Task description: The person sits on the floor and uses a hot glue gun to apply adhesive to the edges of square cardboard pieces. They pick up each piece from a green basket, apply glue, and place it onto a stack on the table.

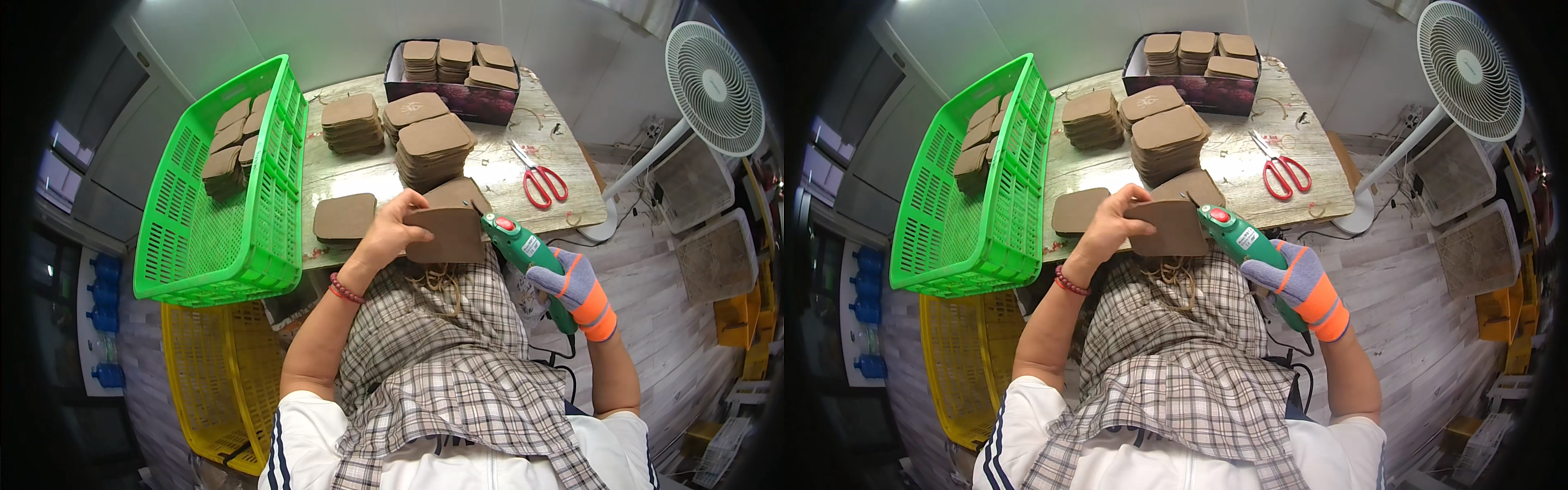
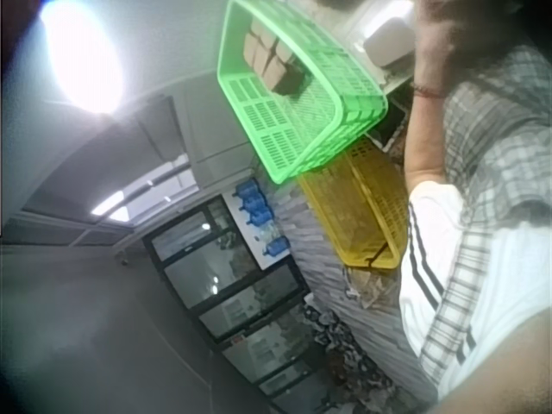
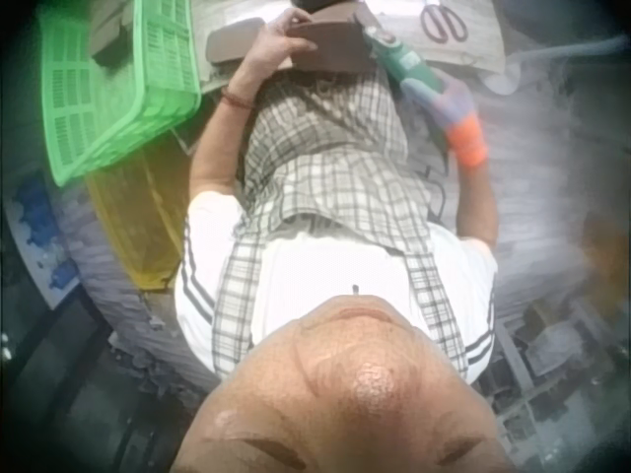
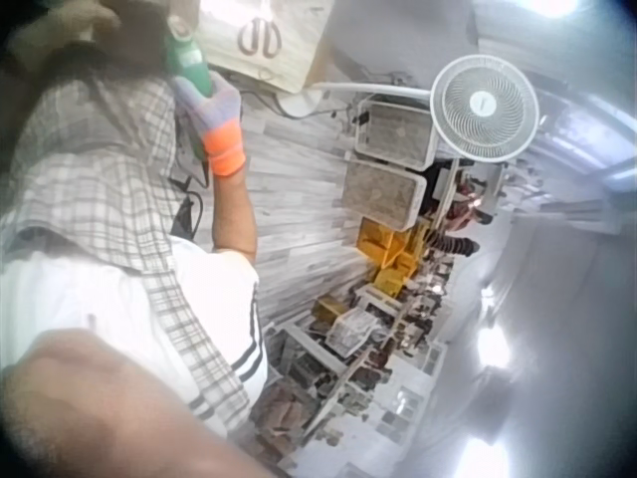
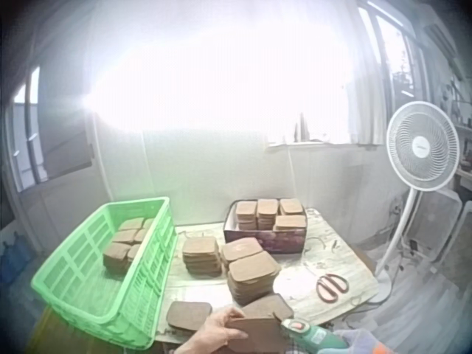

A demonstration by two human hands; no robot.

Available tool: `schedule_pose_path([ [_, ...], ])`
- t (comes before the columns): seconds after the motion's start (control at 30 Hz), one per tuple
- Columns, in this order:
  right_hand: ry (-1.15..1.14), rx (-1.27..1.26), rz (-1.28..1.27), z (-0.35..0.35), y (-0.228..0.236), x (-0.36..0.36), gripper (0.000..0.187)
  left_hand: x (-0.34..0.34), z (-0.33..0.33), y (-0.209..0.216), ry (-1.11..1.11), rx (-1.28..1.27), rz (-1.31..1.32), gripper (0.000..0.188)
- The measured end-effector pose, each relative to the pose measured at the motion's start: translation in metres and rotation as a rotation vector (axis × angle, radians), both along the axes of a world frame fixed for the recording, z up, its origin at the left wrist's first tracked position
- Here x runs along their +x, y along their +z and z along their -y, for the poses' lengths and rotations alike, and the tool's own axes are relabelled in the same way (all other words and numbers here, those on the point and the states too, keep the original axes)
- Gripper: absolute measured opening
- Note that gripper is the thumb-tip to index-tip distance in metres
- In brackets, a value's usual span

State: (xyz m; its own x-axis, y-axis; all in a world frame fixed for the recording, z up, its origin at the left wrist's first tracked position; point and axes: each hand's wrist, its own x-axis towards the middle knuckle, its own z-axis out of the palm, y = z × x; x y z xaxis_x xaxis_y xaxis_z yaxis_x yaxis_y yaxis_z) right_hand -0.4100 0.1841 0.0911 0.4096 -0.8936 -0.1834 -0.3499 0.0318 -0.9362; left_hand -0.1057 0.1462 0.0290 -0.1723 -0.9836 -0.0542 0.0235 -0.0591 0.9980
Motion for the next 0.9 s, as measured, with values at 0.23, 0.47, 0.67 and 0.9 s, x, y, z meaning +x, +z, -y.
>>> schedule_pose_path([
  [0.23, 0.008, 0.157, 0.010, -0.003, 0.001, 0.004, 0.027, 0.021, 0.002, 0.000, 0.158, -0.066, -0.180, 0.023],
  [0.47, 0.011, 0.247, 0.019, -0.004, -0.004, 0.009, 0.033, 0.017, 0.001, 0.002, 0.046, 0.015, -0.176, 0.019],
  [0.67, 0.022, 0.228, 0.026, -0.001, -0.008, 0.014, 0.036, 0.004, -0.005, 0.008, -0.092, 0.066, -0.096, 0.021],
  [0.9, 0.082, 0.253, 0.045, 0.006, 0.000, 0.032, 0.032, -0.004, -0.008, 0.011, -0.260, 0.161, 0.001, 0.041],
])
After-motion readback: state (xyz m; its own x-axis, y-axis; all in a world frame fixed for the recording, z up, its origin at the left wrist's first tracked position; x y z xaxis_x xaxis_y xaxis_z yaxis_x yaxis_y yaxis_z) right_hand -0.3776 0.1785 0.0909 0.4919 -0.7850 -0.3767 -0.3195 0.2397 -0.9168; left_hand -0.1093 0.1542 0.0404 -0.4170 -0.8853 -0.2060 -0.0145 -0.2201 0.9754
